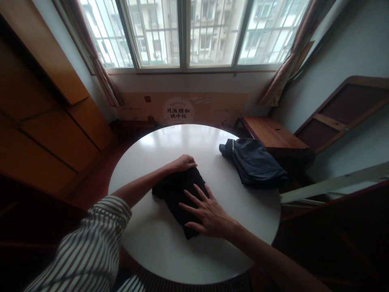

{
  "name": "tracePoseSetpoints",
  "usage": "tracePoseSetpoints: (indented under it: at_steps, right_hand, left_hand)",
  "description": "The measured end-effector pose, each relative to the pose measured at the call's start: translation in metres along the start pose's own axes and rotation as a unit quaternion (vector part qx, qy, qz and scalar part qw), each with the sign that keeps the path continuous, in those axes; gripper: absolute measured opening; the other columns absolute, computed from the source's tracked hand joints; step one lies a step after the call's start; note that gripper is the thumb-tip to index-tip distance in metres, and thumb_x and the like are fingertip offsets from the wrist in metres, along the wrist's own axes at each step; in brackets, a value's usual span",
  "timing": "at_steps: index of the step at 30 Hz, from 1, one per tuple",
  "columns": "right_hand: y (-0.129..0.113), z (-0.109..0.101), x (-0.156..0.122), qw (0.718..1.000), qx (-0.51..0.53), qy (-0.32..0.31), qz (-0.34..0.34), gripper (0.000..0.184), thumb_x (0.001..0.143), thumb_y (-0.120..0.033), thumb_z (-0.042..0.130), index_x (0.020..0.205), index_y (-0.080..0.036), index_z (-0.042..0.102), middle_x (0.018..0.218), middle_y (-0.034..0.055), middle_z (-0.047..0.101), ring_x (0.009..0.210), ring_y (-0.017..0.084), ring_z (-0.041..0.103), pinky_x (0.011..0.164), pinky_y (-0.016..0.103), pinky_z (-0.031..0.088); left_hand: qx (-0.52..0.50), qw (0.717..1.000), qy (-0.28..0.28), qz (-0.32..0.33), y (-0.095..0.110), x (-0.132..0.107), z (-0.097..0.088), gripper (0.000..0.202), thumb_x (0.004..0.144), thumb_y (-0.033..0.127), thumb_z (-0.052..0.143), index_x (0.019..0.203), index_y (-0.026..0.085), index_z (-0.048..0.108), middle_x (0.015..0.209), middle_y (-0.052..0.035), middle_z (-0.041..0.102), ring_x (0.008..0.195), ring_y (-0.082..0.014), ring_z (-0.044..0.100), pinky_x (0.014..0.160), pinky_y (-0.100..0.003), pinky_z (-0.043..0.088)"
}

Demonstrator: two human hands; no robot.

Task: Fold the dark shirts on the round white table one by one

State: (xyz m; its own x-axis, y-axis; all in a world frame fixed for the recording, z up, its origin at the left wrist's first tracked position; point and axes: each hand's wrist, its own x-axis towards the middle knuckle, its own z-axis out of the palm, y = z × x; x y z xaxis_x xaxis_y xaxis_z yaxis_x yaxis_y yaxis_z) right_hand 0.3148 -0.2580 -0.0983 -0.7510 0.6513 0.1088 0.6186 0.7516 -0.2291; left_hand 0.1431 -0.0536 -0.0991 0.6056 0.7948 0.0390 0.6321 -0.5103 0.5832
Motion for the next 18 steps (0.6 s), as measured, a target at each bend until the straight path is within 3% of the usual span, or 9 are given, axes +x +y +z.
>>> tracePoseSetpoints:
  at_steps: [5, 11, 16, 18]
  right_hand:
    - [-0.001, 0.002, 0.0, 1.0, 0.006, 0.001, -0.002, 0.062, 0.094, -0.061, 0.048, 0.15, -0.038, 0.037, 0.162, 0.0048, 0.021, 0.148, 0.043, 0.01, 0.112, 0.072, 0.007]
    - [-0.013, 0.004, -0.014, 0.999, 0.043, -0.026, -0.006, 0.059, 0.098, -0.055, 0.043, 0.153, -0.041, 0.028, 0.164, 0.0028, 0.012, 0.149, 0.038, 0.002, 0.115, 0.068, 0.004]
    - [-0.038, 0.009, -0.038, 0.993, 0.095, -0.054, -0.037, 0.078, 0.092, -0.062, 0.049, 0.157, -0.031, 0.019, 0.165, 0.0095, 0.001, 0.149, 0.038, -0.001, 0.117, 0.064, 0.008]
    - [-0.044, 0.008, -0.045, 0.99, 0.114, -0.056, -0.056, 0.076, 0.092, -0.06, 0.05, 0.156, -0.029, 0.024, 0.165, 0.0114, 0.008, 0.149, 0.038, 0.006, 0.117, 0.064, 0.011]
  left_hand:
    - [0.026, 0.999, 0.006, -0.047, -0.004, -0.002, -0.001, 0.029, 0.089, 0.035, 0.06, 0.091, 0.011, 0.075, 0.083, -0.0082, 0.073, 0.076, -0.0189, 0.064, 0.073, -0.027, 0.049]
    - [0.038, 0.997, -0.026, -0.067, -0.003, -0.002, 0.0, 0.025, 0.089, 0.031, 0.061, 0.091, 0.011, 0.076, 0.085, -0.0078, 0.075, 0.076, -0.0183, 0.066, 0.074, -0.026, 0.049]
    - [0.059, 0.996, -0.021, -0.066, 0.009, -0.008, -0.007, 0.025, 0.09, 0.032, 0.059, 0.095, 0.014, 0.075, 0.094, -0.0083, 0.075, 0.083, -0.0199, 0.067, 0.078, -0.026, 0.049]
    - [0.07, 0.995, -0.002, -0.064, 0.013, -0.015, -0.011, 0.031, 0.095, 0.036, 0.051, 0.099, 0.015, 0.074, 0.1, -0.0094, 0.074, 0.089, -0.0213, 0.066, 0.081, -0.028, 0.048]
